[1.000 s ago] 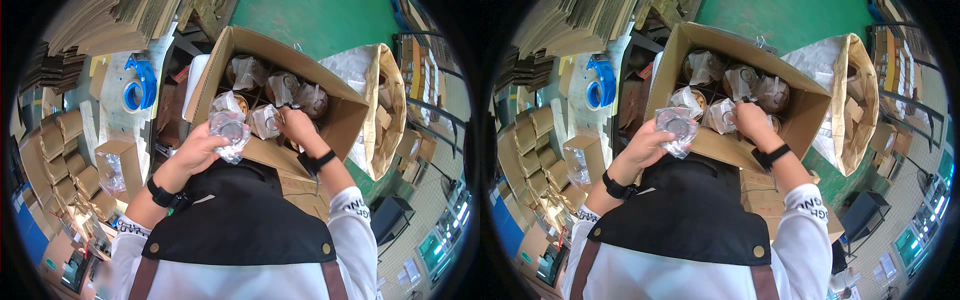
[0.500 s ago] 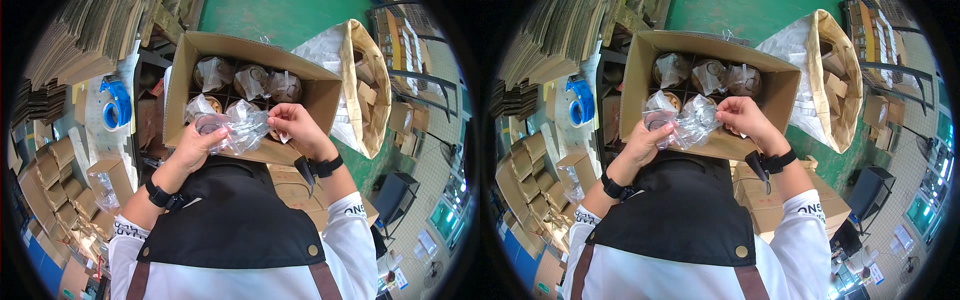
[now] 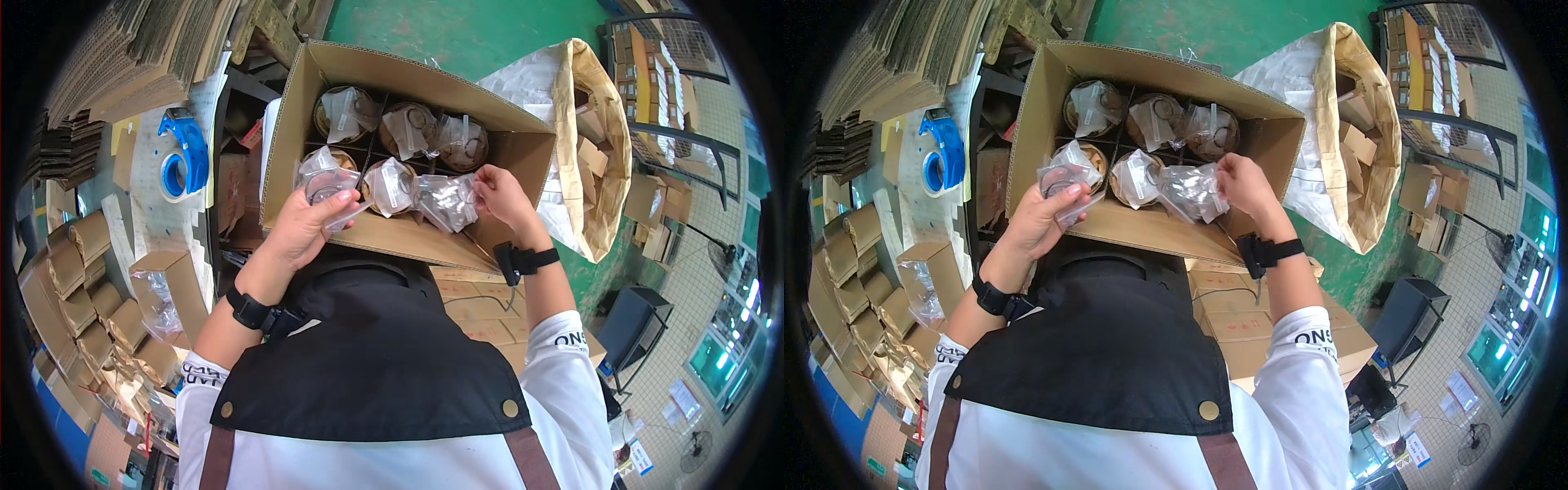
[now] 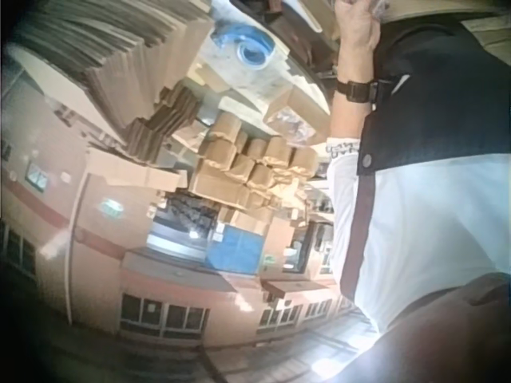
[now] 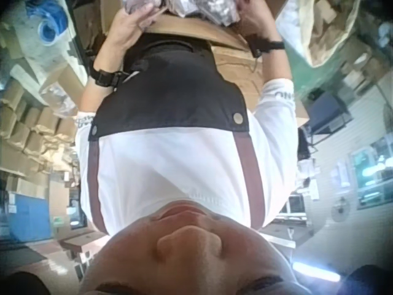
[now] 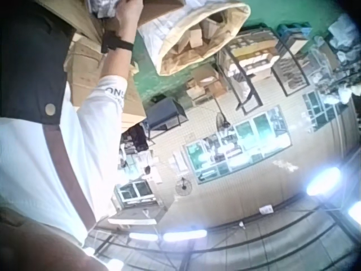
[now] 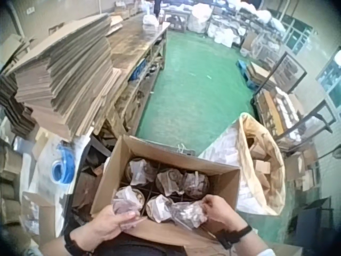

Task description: Packing items into a cardboard box and sealing it with tape.

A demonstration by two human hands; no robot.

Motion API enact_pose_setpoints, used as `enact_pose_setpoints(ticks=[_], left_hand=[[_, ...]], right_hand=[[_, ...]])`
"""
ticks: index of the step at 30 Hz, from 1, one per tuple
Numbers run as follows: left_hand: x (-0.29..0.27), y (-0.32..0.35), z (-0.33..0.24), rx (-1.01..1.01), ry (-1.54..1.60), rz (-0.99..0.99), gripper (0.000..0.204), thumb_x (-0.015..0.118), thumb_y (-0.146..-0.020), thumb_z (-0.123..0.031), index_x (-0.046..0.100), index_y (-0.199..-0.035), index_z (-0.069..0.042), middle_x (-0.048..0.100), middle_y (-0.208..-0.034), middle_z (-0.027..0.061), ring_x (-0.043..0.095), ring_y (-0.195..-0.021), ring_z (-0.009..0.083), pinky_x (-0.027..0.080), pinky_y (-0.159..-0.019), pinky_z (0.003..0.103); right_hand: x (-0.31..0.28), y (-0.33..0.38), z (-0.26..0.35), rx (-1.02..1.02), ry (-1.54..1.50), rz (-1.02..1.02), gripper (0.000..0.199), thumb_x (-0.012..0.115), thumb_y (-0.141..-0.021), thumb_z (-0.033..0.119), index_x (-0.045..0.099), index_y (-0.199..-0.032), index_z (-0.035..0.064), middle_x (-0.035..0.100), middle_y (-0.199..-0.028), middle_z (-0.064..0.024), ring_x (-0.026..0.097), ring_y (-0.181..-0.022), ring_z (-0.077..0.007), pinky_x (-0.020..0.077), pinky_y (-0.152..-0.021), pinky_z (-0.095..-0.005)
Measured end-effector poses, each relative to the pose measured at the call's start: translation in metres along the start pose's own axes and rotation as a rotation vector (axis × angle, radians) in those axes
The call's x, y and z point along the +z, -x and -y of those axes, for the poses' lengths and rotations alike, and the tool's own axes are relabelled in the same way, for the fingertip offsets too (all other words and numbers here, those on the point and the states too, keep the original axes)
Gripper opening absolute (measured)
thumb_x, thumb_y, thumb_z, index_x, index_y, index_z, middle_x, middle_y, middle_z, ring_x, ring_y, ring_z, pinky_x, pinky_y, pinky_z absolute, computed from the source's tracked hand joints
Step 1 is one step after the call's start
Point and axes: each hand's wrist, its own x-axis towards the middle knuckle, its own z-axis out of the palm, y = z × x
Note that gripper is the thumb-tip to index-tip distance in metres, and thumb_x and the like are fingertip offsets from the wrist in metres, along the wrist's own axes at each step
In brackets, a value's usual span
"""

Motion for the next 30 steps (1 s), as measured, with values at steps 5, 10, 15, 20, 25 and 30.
enact_pose_setpoints(ticks=[5,10,15,20,25,30], left_hand=[[0.033,0.004,-0.012,-0.061,0.223,0.064,0.048,0.063,-0.089,-0.012,0.044,-0.133,-0.006,0.060,-0.111,0.0095,0.062,-0.096,0.0183,0.053,-0.074,0.031],[0.007,0.012,-0.009,-0.035,-0.032,0.104,0.051,0.061,-0.087,-0.005,0.042,-0.134,-0.005,0.059,-0.115,0.0124,0.063,-0.098,0.0250,0.056,-0.071,0.032],[-0.026,0.069,-0.041,0.105,-0.022,-0.099,0.047,0.060,-0.088,-0.011,0.044,-0.130,-0.002,0.059,-0.118,0.0177,0.062,-0.103,0.0316,0.058,-0.072,0.036],[-0.074,0.164,-0.051,0.410,0.106,-0.348,0.038,0.055,-0.092,-0.016,0.048,-0.128,-0.003,0.058,-0.124,0.0161,0.056,-0.115,0.0291,0.055,-0.087,0.041],[-0.138,0.248,-0.037,0.584,0.295,-0.860,0.030,0.057,-0.093,-0.016,0.056,-0.121,-0.003,0.061,-0.117,0.0117,0.059,-0.108,0.0230,0.050,-0.091,0.039],[-0.225,0.282,-0.010,0.764,-0.101,-1.122,0.028,0.064,-0.088,-0.008,0.058,-0.114,-0.001,0.066,-0.103,0.0051,0.062,-0.092,0.0139,0.050,-0.078,0.029]], right_hand=[[0.044,0.032,0.098,-0.234,-0.413,0.233,0.014,0.060,-0.090,0.014,0.062,-0.095,0.0007,0.065,-0.076,-0.0031,0.063,-0.066,-0.0074,0.0469,-0.053,-0.0214],[0.051,-0.033,0.052,-0.428,0.212,0.005,0.025,0.065,-0.084,0.022,0.065,-0.097,0.0006,0.068,-0.085,-0.0141,0.068,-0.073,-0.0279,0.0533,-0.067,-0.0369],[0.080,-0.056,-0.004,-0.225,0.984,-0.017,0.032,0.075,-0.074,0.025,0.068,-0.098,0.0045,0.067,-0.092,-0.0175,0.065,-0.086,-0.0329,0.0517,-0.075,-0.0386],[0.030,-0.043,0.009,-0.113,0.771,0.012,0.025,0.077,-0.066,0.023,0.069,-0.084,0.0066,0.068,-0.088,-0.0163,0.066,-0.083,-0.0324,0.0529,-0.074,-0.0410],[0.026,-0.047,-0.030,-0.161,0.992,0.043,0.027,0.069,-0.072,0.019,0.066,-0.094,0.0019,0.067,-0.092,-0.0189,0.065,-0.087,-0.0345,0.0532,-0.076,-0.0430],[0.026,-0.029,-0.020,0.029,1.042,-0.029,0.047,0.077,-0.069,0.035,0.054,-0.096,0.0044,0.065,-0.090,-0.0192,0.063,-0.090,-0.0371,0.0507,-0.078,-0.0452]])
